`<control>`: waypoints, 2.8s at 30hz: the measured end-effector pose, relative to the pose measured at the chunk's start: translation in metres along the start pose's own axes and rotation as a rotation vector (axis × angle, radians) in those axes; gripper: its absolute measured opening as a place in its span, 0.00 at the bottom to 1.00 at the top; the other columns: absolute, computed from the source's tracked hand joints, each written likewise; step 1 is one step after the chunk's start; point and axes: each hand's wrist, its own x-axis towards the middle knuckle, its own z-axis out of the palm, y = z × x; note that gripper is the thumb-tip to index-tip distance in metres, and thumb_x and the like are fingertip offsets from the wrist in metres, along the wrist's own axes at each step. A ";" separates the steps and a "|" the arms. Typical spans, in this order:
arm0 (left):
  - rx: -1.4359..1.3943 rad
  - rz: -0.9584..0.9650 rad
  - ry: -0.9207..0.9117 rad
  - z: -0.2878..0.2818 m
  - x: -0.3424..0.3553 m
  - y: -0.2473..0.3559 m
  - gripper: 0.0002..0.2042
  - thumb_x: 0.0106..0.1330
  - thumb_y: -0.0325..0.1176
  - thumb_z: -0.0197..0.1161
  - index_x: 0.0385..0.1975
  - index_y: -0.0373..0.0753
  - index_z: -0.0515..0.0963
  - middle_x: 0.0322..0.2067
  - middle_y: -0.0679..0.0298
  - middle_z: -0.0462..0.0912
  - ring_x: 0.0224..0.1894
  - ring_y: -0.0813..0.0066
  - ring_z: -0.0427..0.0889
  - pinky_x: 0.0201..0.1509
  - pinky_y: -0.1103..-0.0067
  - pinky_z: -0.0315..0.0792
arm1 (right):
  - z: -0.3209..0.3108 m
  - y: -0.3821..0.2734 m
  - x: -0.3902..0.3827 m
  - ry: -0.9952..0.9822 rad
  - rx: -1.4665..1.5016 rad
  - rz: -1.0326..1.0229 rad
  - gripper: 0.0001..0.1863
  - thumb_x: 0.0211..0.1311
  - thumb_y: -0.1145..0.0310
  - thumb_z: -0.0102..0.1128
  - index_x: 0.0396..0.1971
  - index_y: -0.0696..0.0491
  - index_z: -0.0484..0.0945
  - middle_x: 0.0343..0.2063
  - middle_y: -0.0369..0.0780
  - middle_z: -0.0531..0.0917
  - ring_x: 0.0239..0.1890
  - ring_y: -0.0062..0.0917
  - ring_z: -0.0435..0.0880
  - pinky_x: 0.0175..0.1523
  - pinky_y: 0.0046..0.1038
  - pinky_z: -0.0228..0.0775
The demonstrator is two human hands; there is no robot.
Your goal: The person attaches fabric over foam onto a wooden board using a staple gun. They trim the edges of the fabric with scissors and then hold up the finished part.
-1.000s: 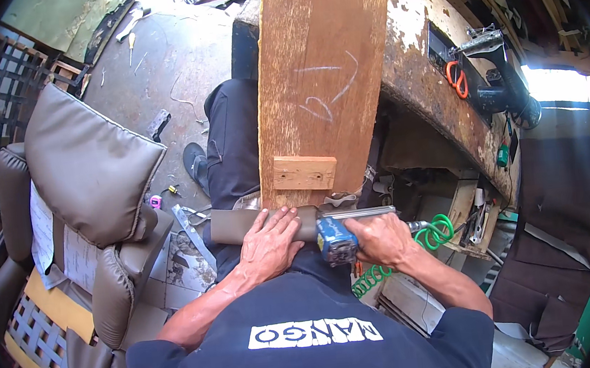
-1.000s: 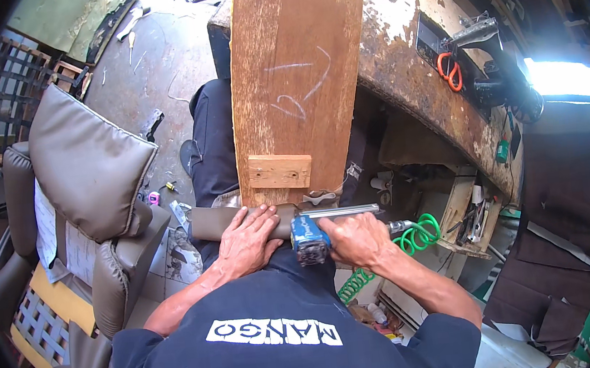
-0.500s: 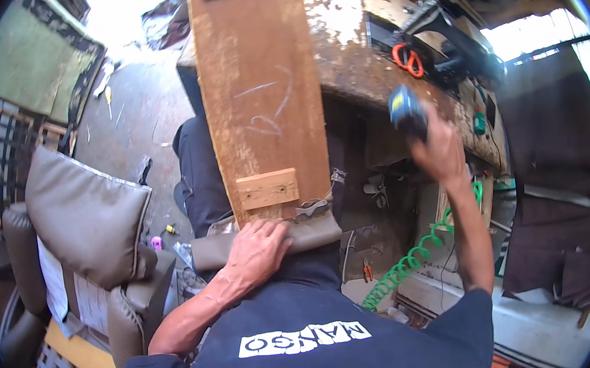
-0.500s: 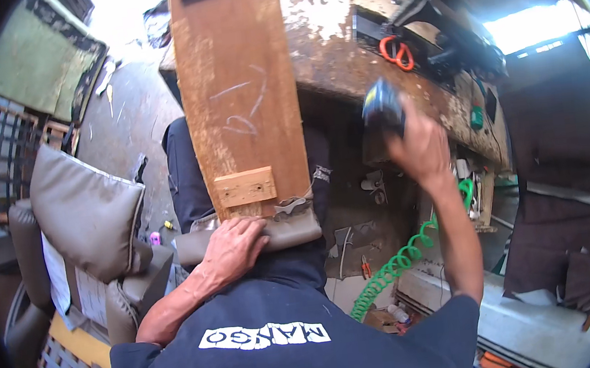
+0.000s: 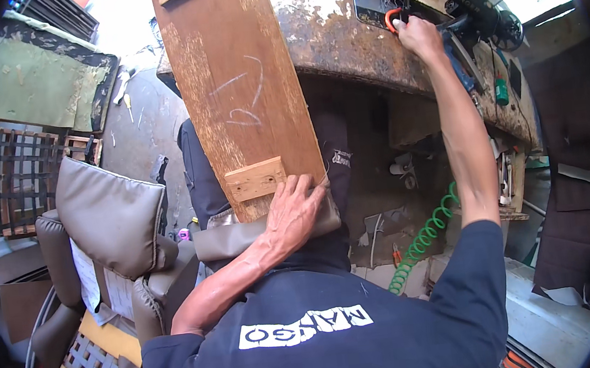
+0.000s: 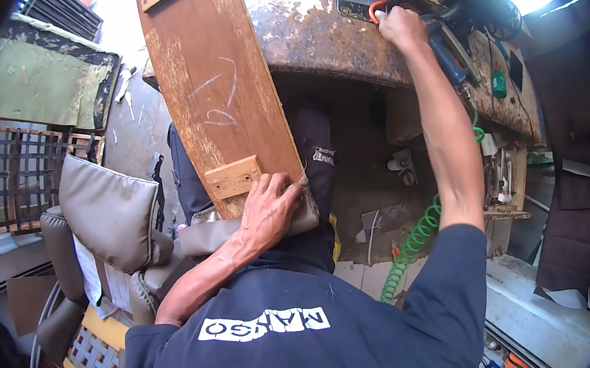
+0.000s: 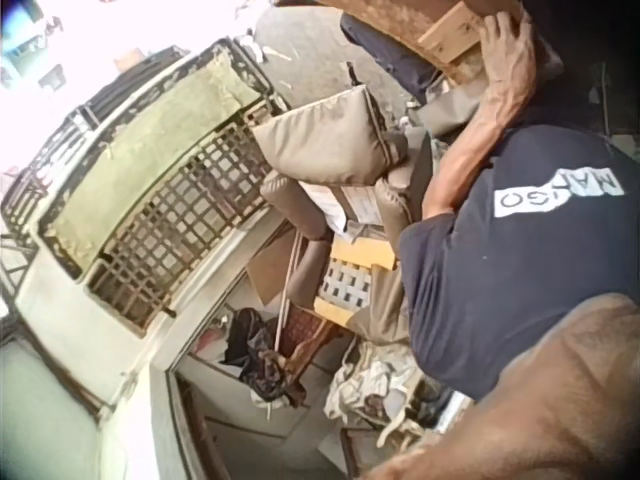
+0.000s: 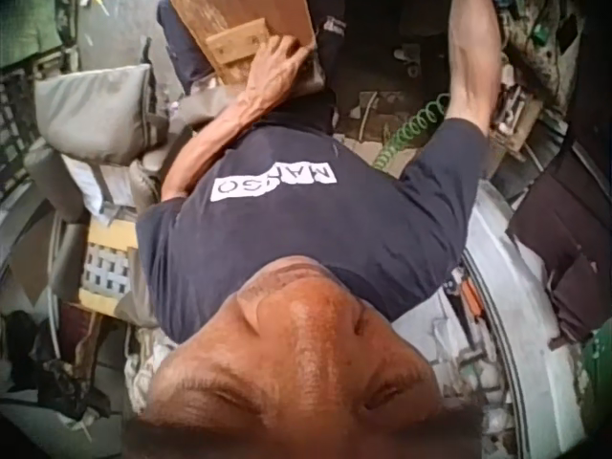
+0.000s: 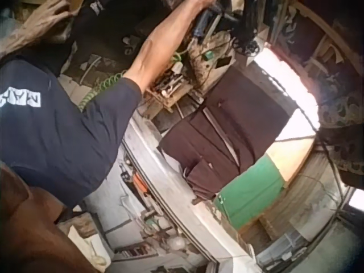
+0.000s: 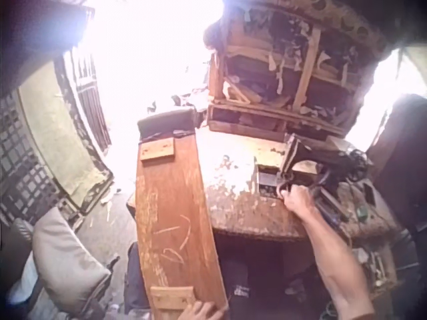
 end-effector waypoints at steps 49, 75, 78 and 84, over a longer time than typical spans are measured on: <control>-0.031 0.189 -0.441 -0.033 0.060 -0.022 0.06 0.54 0.31 0.72 0.31 0.42 0.89 0.29 0.63 0.85 0.41 0.61 0.81 0.47 0.65 0.77 | 0.051 0.027 -0.274 -0.050 0.206 -1.191 0.25 0.51 0.51 0.75 0.42 0.52 0.80 0.39 0.38 0.82 0.46 0.31 0.83 0.50 0.34 0.80; -0.907 -0.215 0.244 -0.113 0.030 -0.042 0.09 0.69 0.27 0.68 0.45 0.31 0.85 0.35 0.59 0.88 0.40 0.69 0.86 0.49 0.75 0.79 | 0.038 -0.016 -0.263 -0.087 0.456 -0.939 0.19 0.59 0.53 0.73 0.38 0.52 0.82 0.29 0.43 0.86 0.31 0.40 0.87 0.36 0.37 0.80; -0.407 -0.602 0.864 -0.147 -0.001 -0.092 0.25 0.69 0.29 0.67 0.65 0.31 0.71 0.57 0.49 0.79 0.57 0.61 0.81 0.61 0.68 0.75 | -0.001 -0.015 -0.214 0.275 0.407 -0.598 0.17 0.59 0.58 0.74 0.40 0.54 0.82 0.32 0.47 0.85 0.35 0.45 0.86 0.40 0.42 0.79; -0.305 -0.738 0.688 -0.047 0.002 -0.181 0.45 0.69 0.43 0.68 0.76 0.29 0.48 0.72 0.35 0.58 0.75 0.44 0.60 0.78 0.62 0.56 | -0.008 0.004 -0.134 0.685 0.215 -0.427 0.21 0.63 0.62 0.69 0.47 0.62 0.77 0.45 0.57 0.80 0.44 0.52 0.81 0.52 0.50 0.73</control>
